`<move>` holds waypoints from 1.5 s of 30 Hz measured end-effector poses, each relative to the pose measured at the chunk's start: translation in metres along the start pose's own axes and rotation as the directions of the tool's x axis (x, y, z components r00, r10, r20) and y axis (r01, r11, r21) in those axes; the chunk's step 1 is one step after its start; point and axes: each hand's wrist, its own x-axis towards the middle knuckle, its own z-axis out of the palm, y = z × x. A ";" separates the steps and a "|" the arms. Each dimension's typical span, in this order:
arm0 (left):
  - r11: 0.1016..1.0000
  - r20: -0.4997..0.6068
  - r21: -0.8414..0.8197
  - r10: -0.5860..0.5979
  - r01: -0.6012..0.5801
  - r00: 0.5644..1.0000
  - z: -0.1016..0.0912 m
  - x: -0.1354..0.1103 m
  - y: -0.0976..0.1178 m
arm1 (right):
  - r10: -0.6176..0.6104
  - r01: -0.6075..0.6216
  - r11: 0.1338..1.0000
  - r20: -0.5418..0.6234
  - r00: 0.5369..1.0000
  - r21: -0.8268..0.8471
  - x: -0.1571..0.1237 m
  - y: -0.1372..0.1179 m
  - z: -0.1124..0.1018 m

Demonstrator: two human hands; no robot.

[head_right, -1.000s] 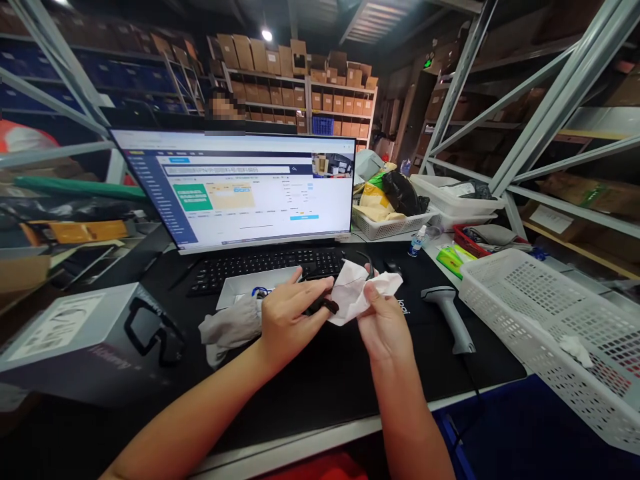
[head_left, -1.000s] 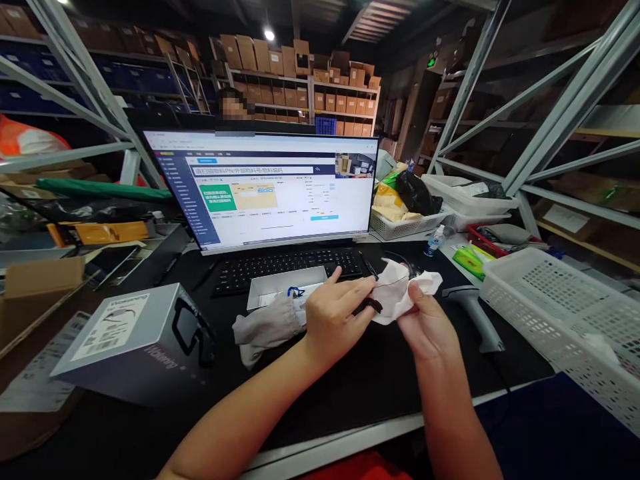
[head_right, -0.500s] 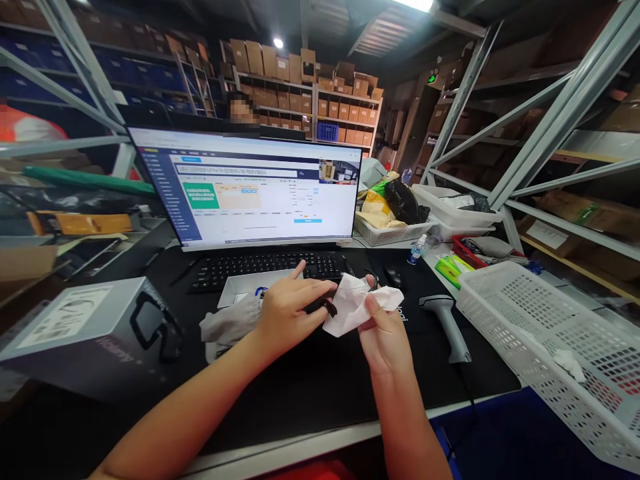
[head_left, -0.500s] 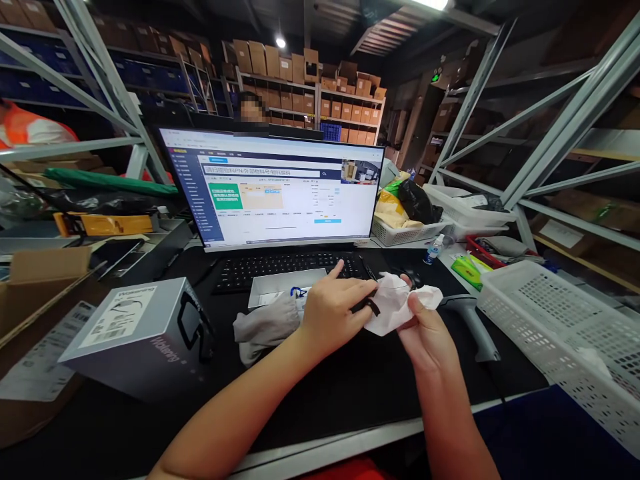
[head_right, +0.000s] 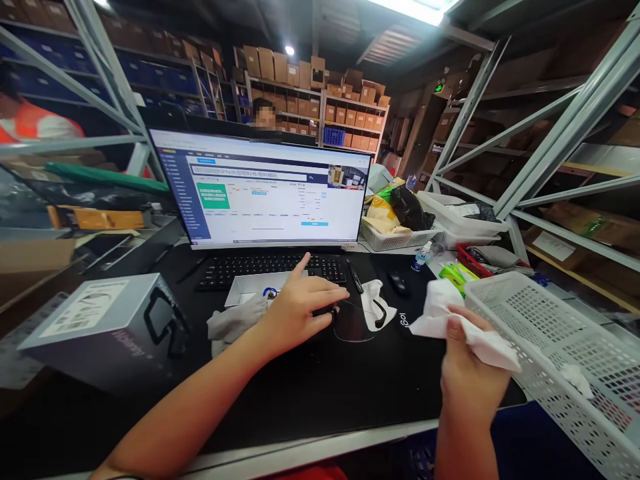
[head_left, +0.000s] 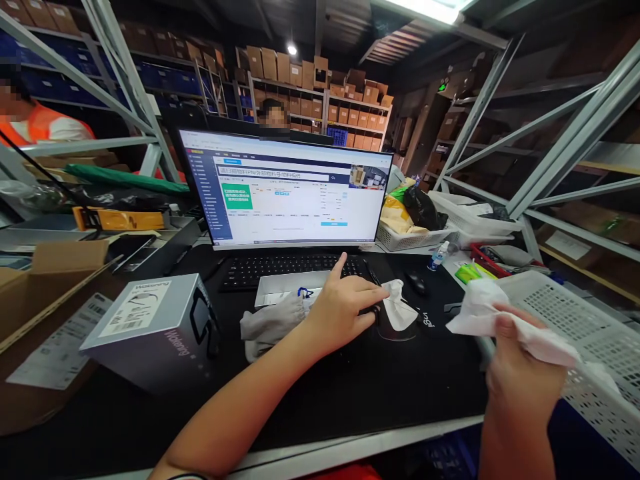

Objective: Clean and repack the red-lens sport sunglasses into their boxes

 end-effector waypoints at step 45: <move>0.968 0.095 0.102 0.221 -0.230 0.971 0.011 -0.005 0.004 | -0.074 0.312 0.944 0.856 0.511 -0.105 -0.013 -0.056 0.067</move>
